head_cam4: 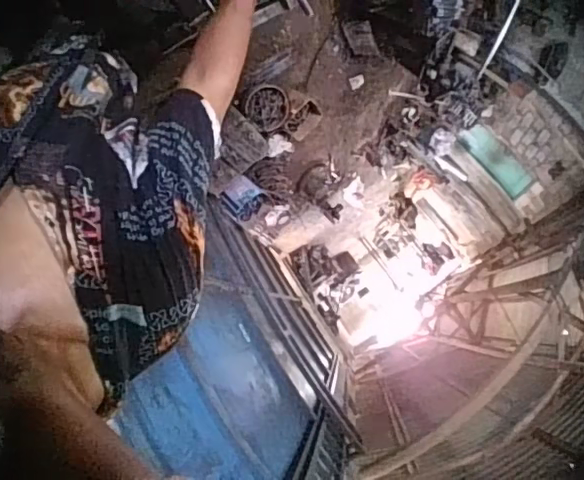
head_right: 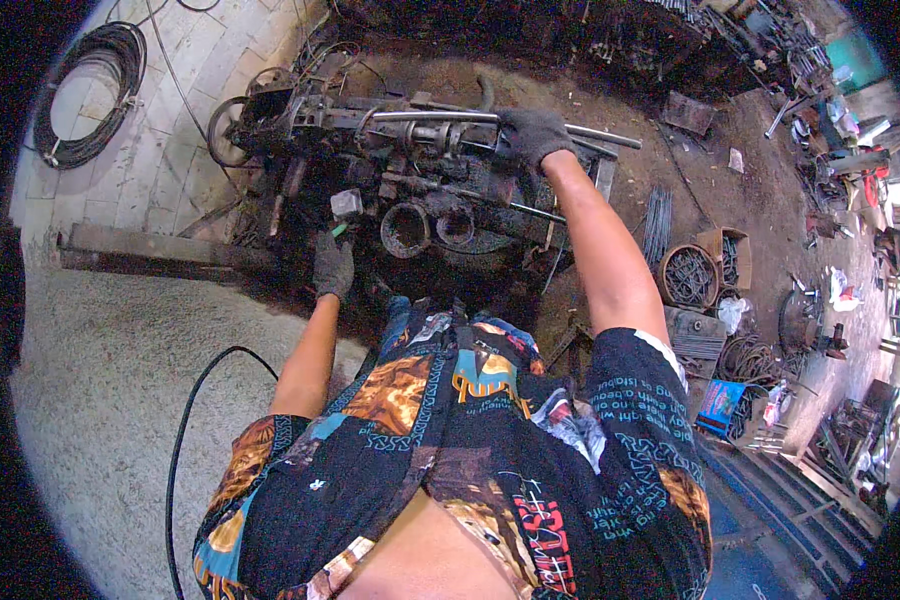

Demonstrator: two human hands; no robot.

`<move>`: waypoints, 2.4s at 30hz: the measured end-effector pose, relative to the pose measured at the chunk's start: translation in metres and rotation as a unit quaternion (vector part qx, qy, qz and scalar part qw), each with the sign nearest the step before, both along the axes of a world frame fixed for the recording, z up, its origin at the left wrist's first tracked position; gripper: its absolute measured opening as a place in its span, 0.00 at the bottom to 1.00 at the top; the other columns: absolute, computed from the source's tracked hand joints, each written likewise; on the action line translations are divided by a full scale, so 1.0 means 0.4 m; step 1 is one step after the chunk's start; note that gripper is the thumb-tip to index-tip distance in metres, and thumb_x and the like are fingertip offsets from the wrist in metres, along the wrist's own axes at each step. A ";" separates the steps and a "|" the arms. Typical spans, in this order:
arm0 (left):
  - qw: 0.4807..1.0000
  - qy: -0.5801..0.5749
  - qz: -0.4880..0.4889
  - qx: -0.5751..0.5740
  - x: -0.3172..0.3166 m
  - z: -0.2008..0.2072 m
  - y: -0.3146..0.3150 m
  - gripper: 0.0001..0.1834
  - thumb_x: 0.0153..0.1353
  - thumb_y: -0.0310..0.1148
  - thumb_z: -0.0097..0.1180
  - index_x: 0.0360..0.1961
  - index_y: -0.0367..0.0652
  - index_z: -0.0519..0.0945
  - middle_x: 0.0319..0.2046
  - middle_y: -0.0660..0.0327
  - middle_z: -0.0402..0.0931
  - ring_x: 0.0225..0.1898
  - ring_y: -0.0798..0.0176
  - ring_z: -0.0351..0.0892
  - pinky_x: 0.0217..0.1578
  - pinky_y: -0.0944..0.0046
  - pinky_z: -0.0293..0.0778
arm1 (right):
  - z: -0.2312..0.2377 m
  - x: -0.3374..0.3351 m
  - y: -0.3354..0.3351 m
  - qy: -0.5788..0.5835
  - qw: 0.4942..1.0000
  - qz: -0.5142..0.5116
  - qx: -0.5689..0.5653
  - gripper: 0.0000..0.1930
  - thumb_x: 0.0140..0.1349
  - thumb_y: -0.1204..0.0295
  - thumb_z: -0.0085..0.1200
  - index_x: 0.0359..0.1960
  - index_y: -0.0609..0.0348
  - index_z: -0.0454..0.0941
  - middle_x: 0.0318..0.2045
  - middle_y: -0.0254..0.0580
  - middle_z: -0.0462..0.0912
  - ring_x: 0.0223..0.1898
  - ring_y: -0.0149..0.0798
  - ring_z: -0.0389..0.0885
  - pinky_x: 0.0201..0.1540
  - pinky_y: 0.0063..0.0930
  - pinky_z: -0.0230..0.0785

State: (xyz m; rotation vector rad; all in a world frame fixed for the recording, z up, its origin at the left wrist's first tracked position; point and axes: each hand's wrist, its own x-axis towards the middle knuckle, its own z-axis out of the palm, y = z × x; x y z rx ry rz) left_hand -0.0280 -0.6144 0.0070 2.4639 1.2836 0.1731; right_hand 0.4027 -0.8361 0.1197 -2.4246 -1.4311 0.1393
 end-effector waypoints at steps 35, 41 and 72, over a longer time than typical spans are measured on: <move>0.995 -0.042 0.016 0.089 -0.022 -0.063 0.007 0.30 0.63 0.37 0.55 0.63 0.33 0.69 0.66 0.42 0.65 0.65 0.41 0.66 0.65 0.49 0.62 | -0.042 0.037 0.018 0.076 0.997 -0.002 -0.018 0.28 0.55 0.59 0.54 0.62 0.35 0.75 0.51 0.52 0.82 0.52 0.59 0.81 0.55 0.49 0.73; 0.999 0.034 0.017 -0.017 -0.003 0.003 -0.007 0.34 0.72 0.45 0.43 0.69 0.28 0.60 0.71 0.38 0.55 0.73 0.40 0.52 0.73 0.52 0.48 | -0.018 0.029 0.013 0.073 0.996 -0.001 -0.044 0.29 0.55 0.60 0.54 0.63 0.34 0.73 0.52 0.52 0.82 0.52 0.60 0.80 0.54 0.50 0.72; 0.998 -0.021 0.014 0.062 -0.014 -0.050 0.009 0.30 0.65 0.38 0.53 0.64 0.31 0.69 0.65 0.40 0.66 0.67 0.41 0.64 0.68 0.51 0.59 | -0.038 0.030 0.004 0.041 0.999 -0.020 -0.004 0.28 0.48 0.59 0.60 0.55 0.42 0.80 0.51 0.48 0.83 0.54 0.54 0.80 0.56 0.47 0.72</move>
